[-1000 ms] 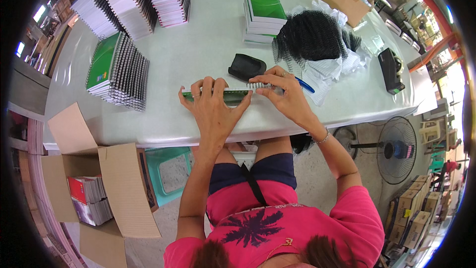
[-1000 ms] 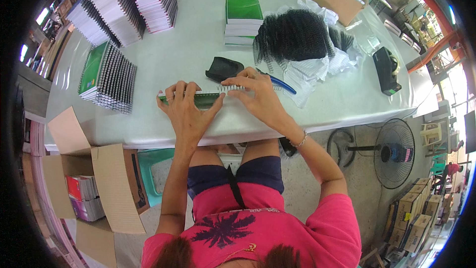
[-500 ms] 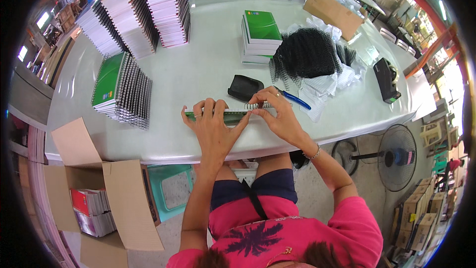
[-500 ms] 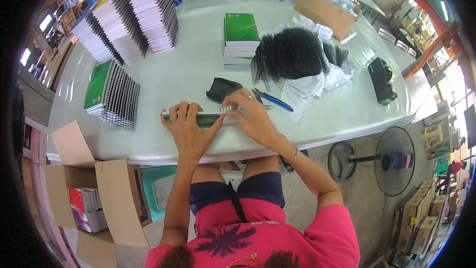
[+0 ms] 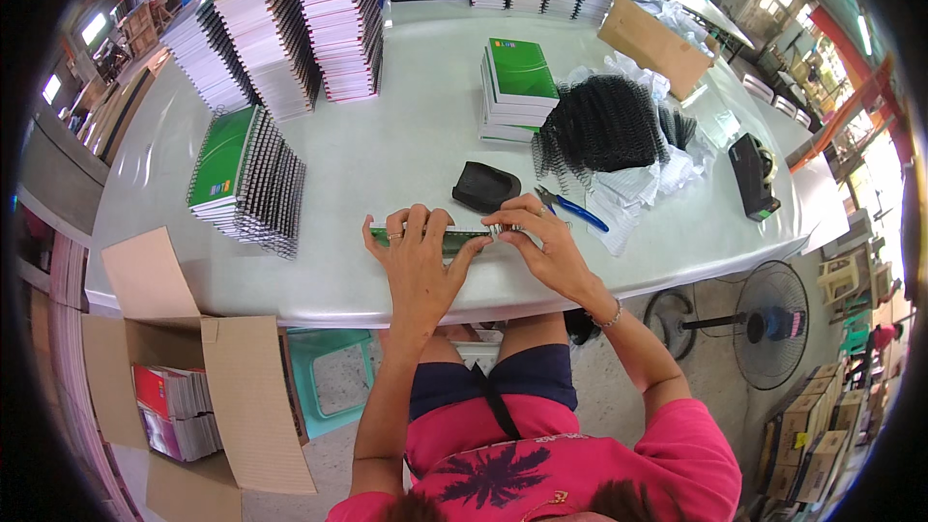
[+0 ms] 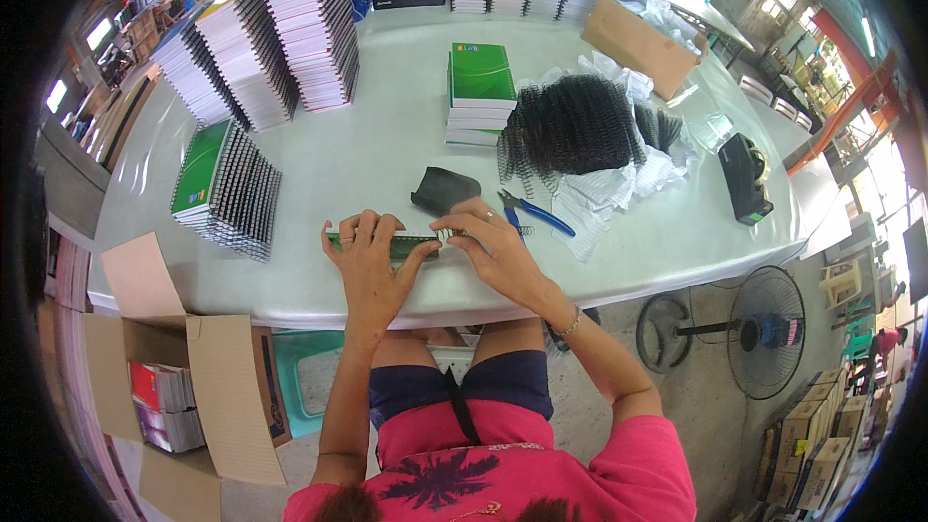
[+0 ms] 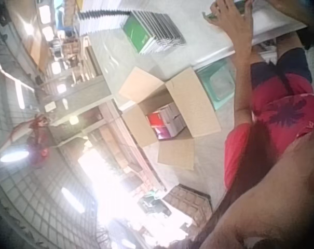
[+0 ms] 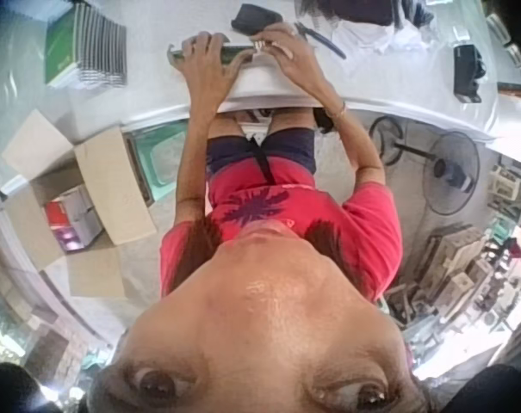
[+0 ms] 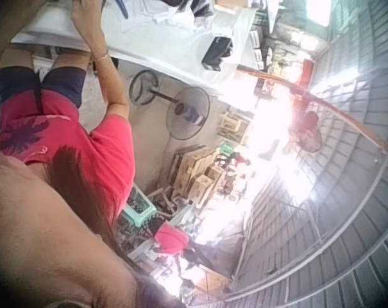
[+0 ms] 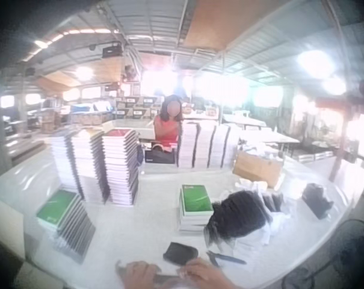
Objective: The person binds notebooks by inserting a spiral wire into the punched holes of the covers and pages, then using a tool to crimp or cut the wire ends.
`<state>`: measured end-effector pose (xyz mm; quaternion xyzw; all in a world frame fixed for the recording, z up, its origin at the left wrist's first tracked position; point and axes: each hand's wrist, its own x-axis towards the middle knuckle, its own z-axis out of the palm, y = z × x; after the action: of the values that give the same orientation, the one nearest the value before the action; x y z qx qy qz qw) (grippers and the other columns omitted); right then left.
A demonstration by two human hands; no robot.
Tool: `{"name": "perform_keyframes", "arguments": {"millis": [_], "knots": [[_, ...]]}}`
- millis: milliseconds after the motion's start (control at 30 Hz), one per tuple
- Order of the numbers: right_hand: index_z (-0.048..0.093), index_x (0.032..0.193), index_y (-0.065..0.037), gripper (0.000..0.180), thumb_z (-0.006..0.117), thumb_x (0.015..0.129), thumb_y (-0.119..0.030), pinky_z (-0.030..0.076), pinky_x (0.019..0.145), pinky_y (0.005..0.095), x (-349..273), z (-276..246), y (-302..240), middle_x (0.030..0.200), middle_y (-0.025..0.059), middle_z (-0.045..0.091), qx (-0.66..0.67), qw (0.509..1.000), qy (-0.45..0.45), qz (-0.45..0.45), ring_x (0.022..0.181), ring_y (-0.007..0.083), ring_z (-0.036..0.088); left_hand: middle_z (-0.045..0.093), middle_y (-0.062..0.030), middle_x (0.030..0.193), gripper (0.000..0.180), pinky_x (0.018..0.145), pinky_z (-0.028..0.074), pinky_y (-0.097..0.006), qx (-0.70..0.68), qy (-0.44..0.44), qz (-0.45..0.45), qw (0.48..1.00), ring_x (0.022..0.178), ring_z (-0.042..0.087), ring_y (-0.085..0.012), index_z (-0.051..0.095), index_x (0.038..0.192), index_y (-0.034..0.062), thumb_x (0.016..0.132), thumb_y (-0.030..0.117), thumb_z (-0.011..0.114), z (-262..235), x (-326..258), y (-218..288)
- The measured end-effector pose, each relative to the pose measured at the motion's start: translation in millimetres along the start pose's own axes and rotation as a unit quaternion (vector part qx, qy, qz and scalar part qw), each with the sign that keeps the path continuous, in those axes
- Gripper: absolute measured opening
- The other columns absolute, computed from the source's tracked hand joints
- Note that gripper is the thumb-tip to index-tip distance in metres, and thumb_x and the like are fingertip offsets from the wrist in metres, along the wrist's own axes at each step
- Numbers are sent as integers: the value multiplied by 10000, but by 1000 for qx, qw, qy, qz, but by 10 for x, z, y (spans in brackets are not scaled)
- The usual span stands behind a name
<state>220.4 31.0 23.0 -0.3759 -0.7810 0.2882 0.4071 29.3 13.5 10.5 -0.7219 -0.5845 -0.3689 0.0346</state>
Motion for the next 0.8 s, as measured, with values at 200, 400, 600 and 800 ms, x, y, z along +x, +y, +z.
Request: {"name": "perform_keyframes", "arguments": {"millis": [200,400,600,800], "knots": [[609,1097,-22,178,549,932,-45,425,848,414,7,21,-142,1013,156,578,-73,997,10,-10,945,357,552,524,-46,966,420,1051,197,-590,-4,-9,-13,1000,1085,477,-271,608,935,107,817,496,713,2,4,13],[574,1030,-33,121,575,934,-106,407,788,418,114,84,-215,967,136,572,-116,993,19,-14,913,345,539,536,-38,992,352,1060,189,-590,-4,-23,-26,999,1104,473,-269,613,984,120,851,435,698,-27,-10,16],[595,1011,-27,146,584,939,-153,406,768,423,148,149,-230,953,137,568,-124,991,38,-21,888,339,529,503,-79,1143,325,1072,211,-552,-62,-1,-44,997,1169,455,-273,614,1090,135,849,319,730,-24,-71,-27],[632,973,-17,167,575,951,-172,416,789,427,168,110,-182,947,136,573,-138,990,2,-22,895,340,526,358,-171,1325,479,1045,318,-486,-197,97,-114,969,1248,389,-361,607,1126,98,727,189,856,-77,-83,-21]]}}
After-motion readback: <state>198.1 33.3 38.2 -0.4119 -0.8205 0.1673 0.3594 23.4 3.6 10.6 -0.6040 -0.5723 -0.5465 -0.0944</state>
